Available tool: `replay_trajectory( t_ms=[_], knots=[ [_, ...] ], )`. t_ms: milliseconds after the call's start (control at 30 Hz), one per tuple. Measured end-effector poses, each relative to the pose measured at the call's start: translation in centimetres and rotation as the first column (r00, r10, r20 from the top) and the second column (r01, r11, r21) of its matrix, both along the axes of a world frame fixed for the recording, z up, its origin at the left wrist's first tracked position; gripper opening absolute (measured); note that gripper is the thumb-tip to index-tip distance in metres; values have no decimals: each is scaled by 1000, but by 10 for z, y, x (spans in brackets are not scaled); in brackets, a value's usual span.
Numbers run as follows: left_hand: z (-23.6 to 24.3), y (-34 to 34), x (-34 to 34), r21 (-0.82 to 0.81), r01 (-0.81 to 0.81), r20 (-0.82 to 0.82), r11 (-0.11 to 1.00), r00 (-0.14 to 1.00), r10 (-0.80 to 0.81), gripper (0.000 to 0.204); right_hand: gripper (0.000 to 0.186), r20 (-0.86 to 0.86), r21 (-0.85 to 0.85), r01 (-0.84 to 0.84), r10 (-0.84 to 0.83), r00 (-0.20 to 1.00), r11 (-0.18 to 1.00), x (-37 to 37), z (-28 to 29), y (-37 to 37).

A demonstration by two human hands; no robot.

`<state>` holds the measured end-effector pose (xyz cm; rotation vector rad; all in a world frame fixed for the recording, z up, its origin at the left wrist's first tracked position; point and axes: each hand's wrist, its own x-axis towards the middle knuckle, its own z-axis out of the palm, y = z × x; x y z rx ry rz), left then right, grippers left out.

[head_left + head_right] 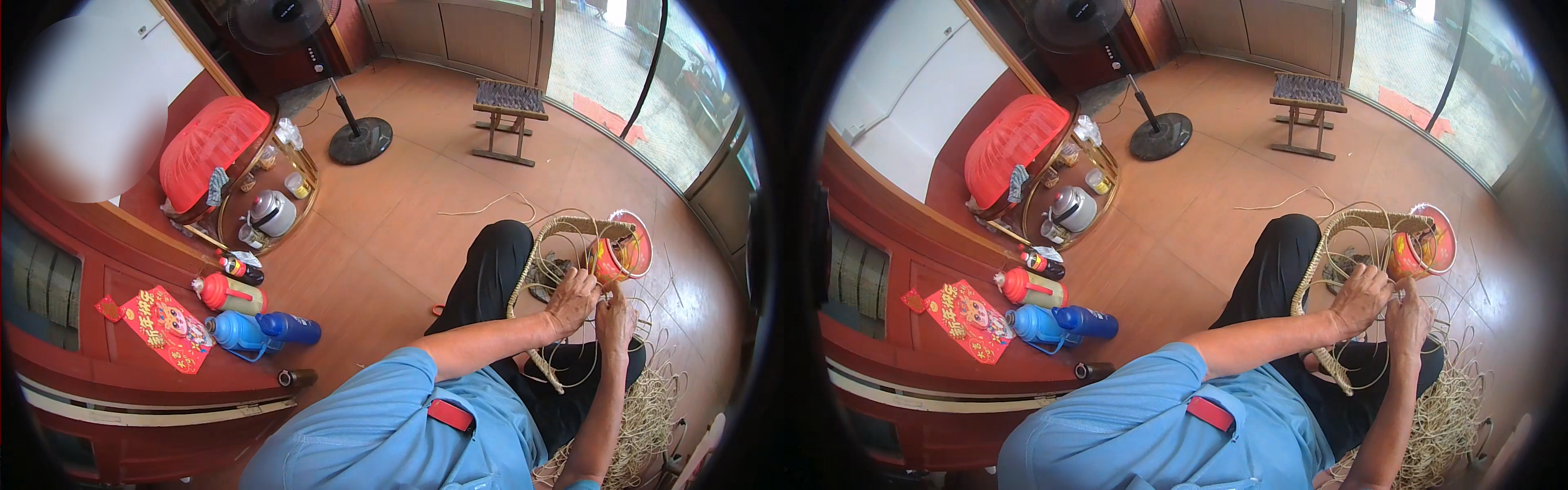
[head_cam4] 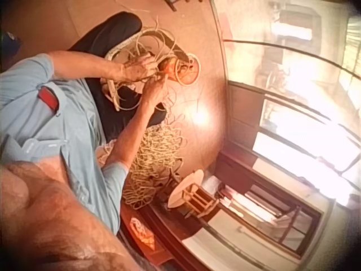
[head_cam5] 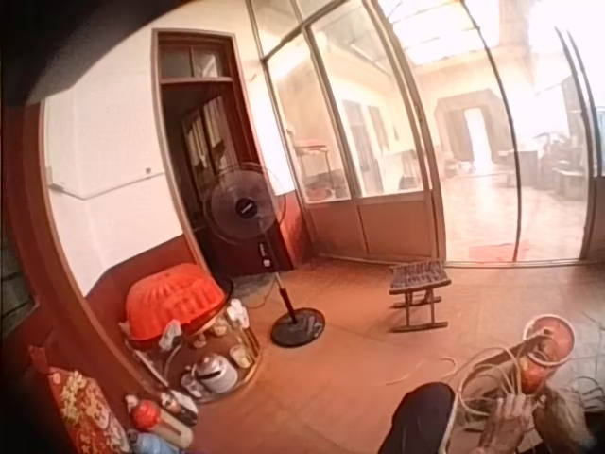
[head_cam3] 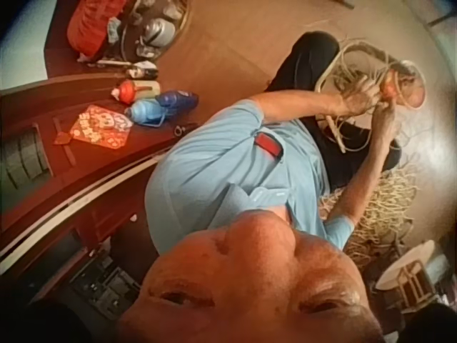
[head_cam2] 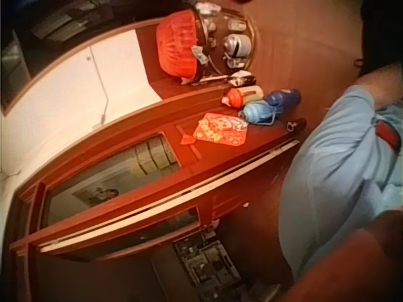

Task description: Weaving a basket using dried straw or fiber material.

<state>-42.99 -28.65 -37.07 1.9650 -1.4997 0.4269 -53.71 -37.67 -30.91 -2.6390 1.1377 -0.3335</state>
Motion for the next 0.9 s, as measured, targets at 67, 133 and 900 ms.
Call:
replay_trajectory(
  t_ms=[67, 133, 900],
  knots=[
    [-1, -7, -1, 41, -15, 34, 999, 999, 14, 13, 21, -1, 39, 3, -3, 1000, 999, 3, 4, 1],
    [-1, -5, 1, 19, 4, 7, 1000, 1000, -5, 12, 21, 8, 61, -3, 2, 1000, 998, 5, 3, 1],
    [207, 202, 216, -396, 174, -892, 902, 162, -422, 20, 15, 346, -241, -21, 106, 932, 970, -11, -37, -5]
  ],
)
